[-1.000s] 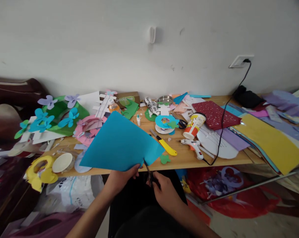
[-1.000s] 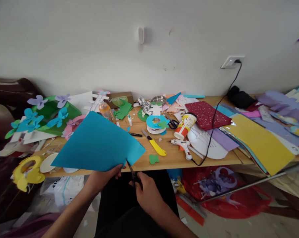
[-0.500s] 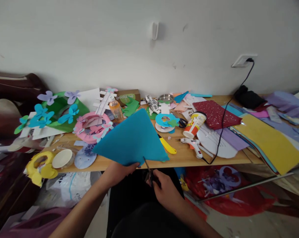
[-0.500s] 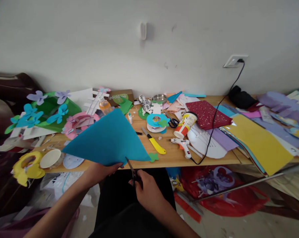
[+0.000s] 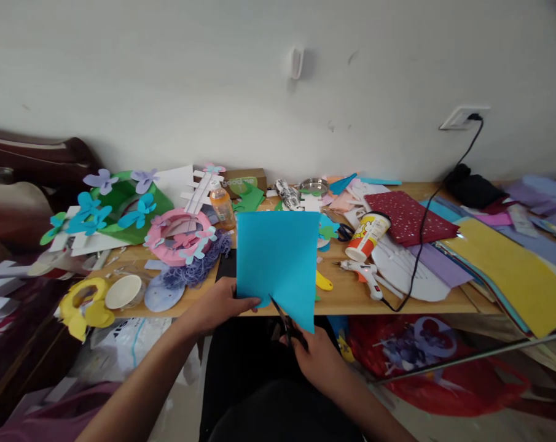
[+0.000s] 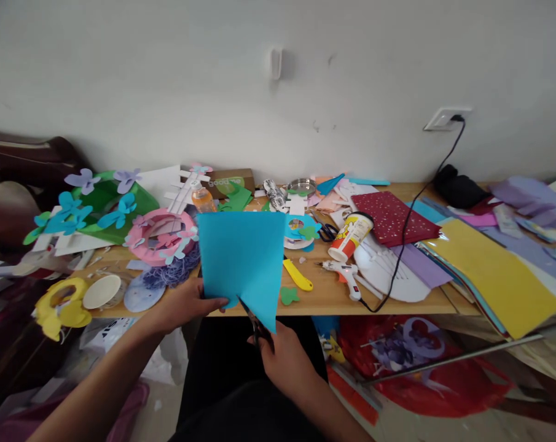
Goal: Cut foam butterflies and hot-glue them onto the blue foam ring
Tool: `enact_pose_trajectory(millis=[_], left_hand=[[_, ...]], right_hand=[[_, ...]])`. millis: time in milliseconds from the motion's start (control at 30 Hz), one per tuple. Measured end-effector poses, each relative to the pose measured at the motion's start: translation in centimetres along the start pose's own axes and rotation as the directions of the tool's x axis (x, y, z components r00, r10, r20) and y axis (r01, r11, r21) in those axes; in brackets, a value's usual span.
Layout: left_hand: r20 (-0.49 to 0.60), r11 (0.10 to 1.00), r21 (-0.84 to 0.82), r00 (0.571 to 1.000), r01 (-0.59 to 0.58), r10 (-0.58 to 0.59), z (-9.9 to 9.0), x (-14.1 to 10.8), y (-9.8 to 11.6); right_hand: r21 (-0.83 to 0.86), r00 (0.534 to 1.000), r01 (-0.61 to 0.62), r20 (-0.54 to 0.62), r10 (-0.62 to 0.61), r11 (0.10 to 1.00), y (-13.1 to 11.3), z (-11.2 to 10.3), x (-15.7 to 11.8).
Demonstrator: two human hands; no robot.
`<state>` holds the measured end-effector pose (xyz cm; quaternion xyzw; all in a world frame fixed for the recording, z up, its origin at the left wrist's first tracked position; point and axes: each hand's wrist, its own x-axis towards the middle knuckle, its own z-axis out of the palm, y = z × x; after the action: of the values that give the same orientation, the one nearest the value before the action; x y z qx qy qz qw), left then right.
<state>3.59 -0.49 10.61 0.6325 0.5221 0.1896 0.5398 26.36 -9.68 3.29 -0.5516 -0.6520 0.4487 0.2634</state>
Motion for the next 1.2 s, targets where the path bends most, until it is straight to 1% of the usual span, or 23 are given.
enact_pose_trajectory(millis=[100, 167, 333, 433, 600, 700, 800, 967, 1100, 1200], left_hand=[[0.03, 0.999, -0.047, 1.0, 0.009, -0.008, 0.5, 0.1, -0.2], [0.005, 0.998, -0.057, 1.0, -0.003, 0.004, 0.8, 0.1, -0.4], [0.0, 0.999, -0.034, 1.0, -0.023, 0.023, 1.2, -0.2, -0.3], [0.015, 0.999, -0.036, 1.0, -0.009, 0.009, 0.9, -0.2, -0.2], [0.089, 1.0, -0.019, 0.996, -0.011, 0.013, 0.3, 0.1, -0.1], [0.093, 0.999, 0.02, 0.995, -0.025, 0.023, 0.0, 0.3, -0.2], [0.112, 0.999, 0.051, 0.994, -0.015, 0.009, -0.3, 0.5, -0.1], [0.208, 0.996, 0.089, 0.978, -0.015, -0.004, -1.0, 0.7, 1.0], [0.202, 0.992, 0.126, 0.979, -0.012, -0.014, -1.2, 0.7, 1.9], [0.221, 0.989, 0.137, 0.975, -0.049, 0.018, -1.1, 0.7, 2.1]], right_hand=[[0.011, 1.0, -0.003, -0.001, 0.003, 1.0, 0.0, -0.1, 0.0], [0.013, 1.0, 0.009, 0.0, -0.009, 1.0, 0.0, -0.1, -0.1], [0.019, 1.0, -0.008, -0.003, 0.008, 1.0, -0.1, 0.0, -0.3], [0.028, 1.0, -0.009, -0.005, 0.009, 1.0, -0.2, 0.1, -0.3], [0.04, 0.999, -0.032, 0.001, 0.032, 0.999, -0.2, 0.3, -0.3], [0.046, 1.0, -0.028, 0.003, 0.028, 0.999, -0.1, 0.2, -0.3], [0.025, 1.0, -0.017, -0.013, 0.017, 1.0, -0.1, 0.0, -0.3], [0.024, 1.0, 0.027, -0.017, -0.026, 0.999, -0.1, -0.1, -0.3], [0.009, 1.0, 0.003, -0.019, -0.002, 1.0, 0.1, -0.1, -0.4], [0.021, 0.999, 0.016, -0.047, -0.015, 1.0, 0.2, 0.0, -0.5]])
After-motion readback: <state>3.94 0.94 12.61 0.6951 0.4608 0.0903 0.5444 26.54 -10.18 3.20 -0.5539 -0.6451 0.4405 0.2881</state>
